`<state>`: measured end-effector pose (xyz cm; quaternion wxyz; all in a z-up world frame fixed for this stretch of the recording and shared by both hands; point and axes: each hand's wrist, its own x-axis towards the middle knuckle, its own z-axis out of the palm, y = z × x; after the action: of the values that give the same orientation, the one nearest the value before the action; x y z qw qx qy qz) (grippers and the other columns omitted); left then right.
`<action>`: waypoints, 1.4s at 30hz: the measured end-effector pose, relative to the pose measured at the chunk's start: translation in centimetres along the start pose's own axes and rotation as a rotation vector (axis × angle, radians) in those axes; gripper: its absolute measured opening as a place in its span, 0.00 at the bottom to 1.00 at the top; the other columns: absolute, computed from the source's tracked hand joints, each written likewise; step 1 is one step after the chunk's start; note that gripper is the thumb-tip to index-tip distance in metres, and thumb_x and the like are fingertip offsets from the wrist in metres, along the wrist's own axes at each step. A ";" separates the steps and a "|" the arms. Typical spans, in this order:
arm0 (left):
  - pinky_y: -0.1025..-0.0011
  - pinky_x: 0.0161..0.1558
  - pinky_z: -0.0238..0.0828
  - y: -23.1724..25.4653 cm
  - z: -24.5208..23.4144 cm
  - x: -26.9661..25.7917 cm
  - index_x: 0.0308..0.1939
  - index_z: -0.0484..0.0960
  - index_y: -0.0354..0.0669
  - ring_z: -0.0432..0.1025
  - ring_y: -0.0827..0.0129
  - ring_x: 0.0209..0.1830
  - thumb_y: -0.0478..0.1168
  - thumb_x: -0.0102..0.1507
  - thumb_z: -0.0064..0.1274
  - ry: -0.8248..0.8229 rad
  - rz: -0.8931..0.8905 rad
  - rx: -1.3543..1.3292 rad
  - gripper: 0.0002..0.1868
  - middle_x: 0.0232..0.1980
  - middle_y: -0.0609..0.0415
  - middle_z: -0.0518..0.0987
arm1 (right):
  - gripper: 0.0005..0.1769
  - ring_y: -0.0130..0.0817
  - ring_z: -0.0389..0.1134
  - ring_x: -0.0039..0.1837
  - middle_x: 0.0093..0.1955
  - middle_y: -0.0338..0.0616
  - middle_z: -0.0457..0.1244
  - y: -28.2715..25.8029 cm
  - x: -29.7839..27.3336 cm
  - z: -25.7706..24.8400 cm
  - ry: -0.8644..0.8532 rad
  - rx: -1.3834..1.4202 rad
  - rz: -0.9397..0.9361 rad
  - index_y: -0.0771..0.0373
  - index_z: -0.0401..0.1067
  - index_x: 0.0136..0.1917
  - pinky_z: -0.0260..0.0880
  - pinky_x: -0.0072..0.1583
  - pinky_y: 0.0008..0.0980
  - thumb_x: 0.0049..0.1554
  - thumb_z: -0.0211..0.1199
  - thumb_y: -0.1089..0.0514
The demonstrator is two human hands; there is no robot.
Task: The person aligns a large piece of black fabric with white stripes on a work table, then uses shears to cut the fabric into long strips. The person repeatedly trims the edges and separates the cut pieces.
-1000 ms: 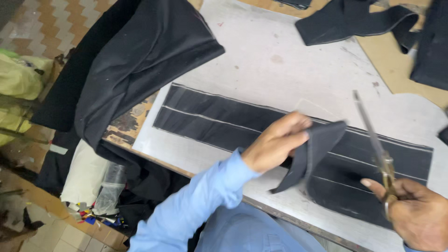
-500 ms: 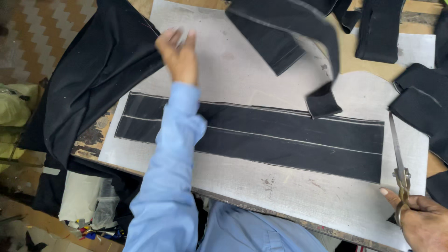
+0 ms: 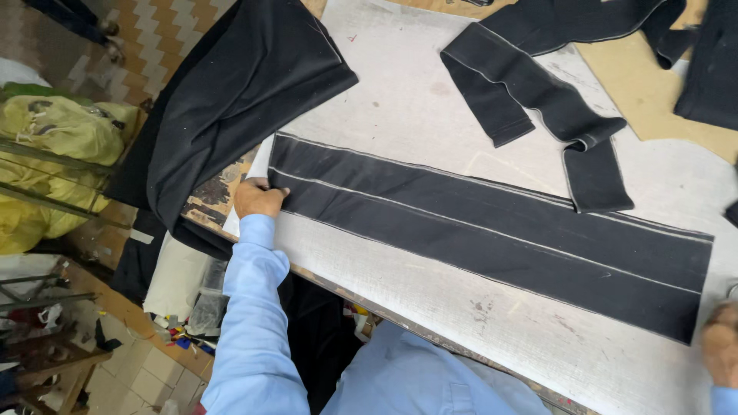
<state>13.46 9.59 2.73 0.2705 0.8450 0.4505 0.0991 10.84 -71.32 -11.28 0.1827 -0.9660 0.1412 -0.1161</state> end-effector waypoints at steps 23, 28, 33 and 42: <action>0.62 0.36 0.70 -2.4 -8.1 -2.1 0.41 0.83 0.31 0.74 0.55 0.28 0.43 0.69 0.62 0.186 0.639 -0.113 0.14 0.31 0.44 0.79 | 0.18 0.35 0.68 0.35 0.37 0.51 0.67 -9.7 -4.4 -6.7 -0.043 0.261 -0.010 0.74 0.69 0.49 0.69 0.40 0.30 0.73 0.65 0.55; 0.53 0.46 0.68 -3.8 -5.6 -3.7 0.45 0.83 0.36 0.73 0.43 0.43 0.50 0.68 0.61 0.262 0.569 0.290 0.18 0.41 0.39 0.81 | 0.19 0.39 0.68 0.44 0.43 0.48 0.68 -15.5 -6.8 -9.4 0.023 -0.169 -0.048 0.68 0.71 0.51 0.69 0.49 0.37 0.66 0.75 0.52; 0.46 0.67 0.57 -0.5 -3.8 -9.2 0.64 0.74 0.37 0.63 0.47 0.69 0.56 0.70 0.56 0.313 0.743 0.187 0.29 0.65 0.43 0.74 | 0.33 0.53 0.60 0.74 0.70 0.59 0.60 -23.8 -8.2 -10.4 0.082 -0.060 -0.449 0.69 0.67 0.67 0.59 0.74 0.51 0.61 0.68 0.42; 0.35 0.73 0.28 2.3 0.5 -11.8 0.79 0.52 0.46 0.34 0.41 0.82 0.75 0.56 0.48 -0.226 0.741 0.462 0.57 0.82 0.41 0.46 | 0.68 0.59 0.40 0.80 0.80 0.67 0.42 -20.4 -6.4 -9.8 -0.197 -0.209 -0.581 0.72 0.44 0.78 0.41 0.74 0.59 0.47 0.40 0.14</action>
<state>8.49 -1.24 4.51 0.0682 0.9931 0.0953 -0.0067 6.84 -54.21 4.34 0.0545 -0.9860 -0.1477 -0.0541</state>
